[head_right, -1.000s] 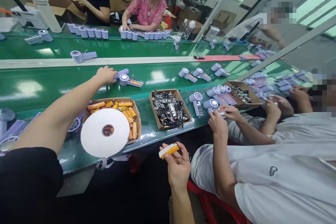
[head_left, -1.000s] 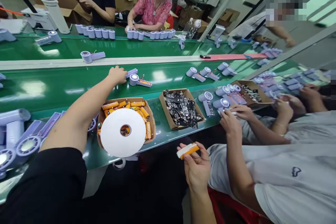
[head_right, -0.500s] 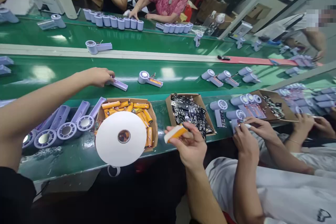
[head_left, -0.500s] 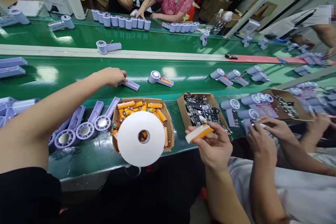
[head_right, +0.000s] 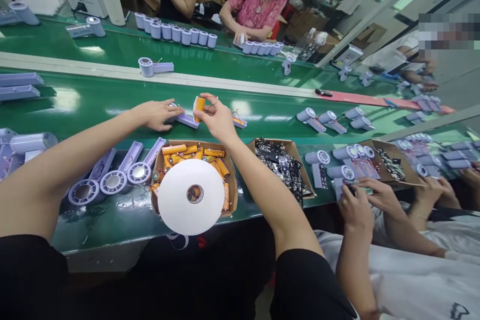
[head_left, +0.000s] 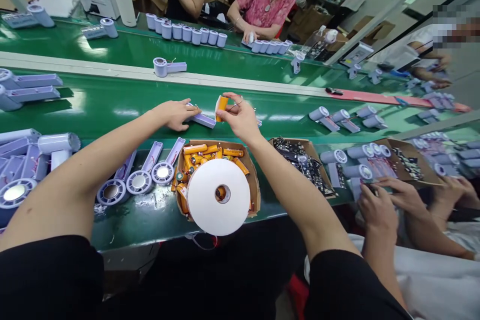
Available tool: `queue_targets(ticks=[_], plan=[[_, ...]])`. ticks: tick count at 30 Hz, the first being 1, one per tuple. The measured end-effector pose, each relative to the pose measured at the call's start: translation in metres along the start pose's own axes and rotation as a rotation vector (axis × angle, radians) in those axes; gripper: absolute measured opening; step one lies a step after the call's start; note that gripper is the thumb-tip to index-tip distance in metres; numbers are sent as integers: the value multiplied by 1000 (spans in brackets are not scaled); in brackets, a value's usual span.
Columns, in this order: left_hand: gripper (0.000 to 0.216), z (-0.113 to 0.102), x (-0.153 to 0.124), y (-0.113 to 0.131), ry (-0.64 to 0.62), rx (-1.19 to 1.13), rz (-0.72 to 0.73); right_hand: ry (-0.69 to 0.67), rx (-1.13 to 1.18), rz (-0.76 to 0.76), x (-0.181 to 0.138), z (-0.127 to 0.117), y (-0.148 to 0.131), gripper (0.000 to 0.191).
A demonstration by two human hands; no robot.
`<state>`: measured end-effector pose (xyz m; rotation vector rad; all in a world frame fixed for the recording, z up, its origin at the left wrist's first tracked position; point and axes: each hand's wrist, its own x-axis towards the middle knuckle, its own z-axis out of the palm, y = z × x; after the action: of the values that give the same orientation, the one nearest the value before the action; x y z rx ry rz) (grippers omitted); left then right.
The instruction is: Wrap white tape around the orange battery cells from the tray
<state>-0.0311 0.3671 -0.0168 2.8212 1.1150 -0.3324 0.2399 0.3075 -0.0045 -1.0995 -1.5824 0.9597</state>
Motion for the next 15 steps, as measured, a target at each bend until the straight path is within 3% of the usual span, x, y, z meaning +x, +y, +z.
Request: queue_targets(ticks=[7,15], plan=[[90,-1,9,12,36,-13,-11,-89,-226,-16,24,0,41,56],[76,2,15,23,73,-29,-12,-352,-850,-16,27,-3,32,42]])
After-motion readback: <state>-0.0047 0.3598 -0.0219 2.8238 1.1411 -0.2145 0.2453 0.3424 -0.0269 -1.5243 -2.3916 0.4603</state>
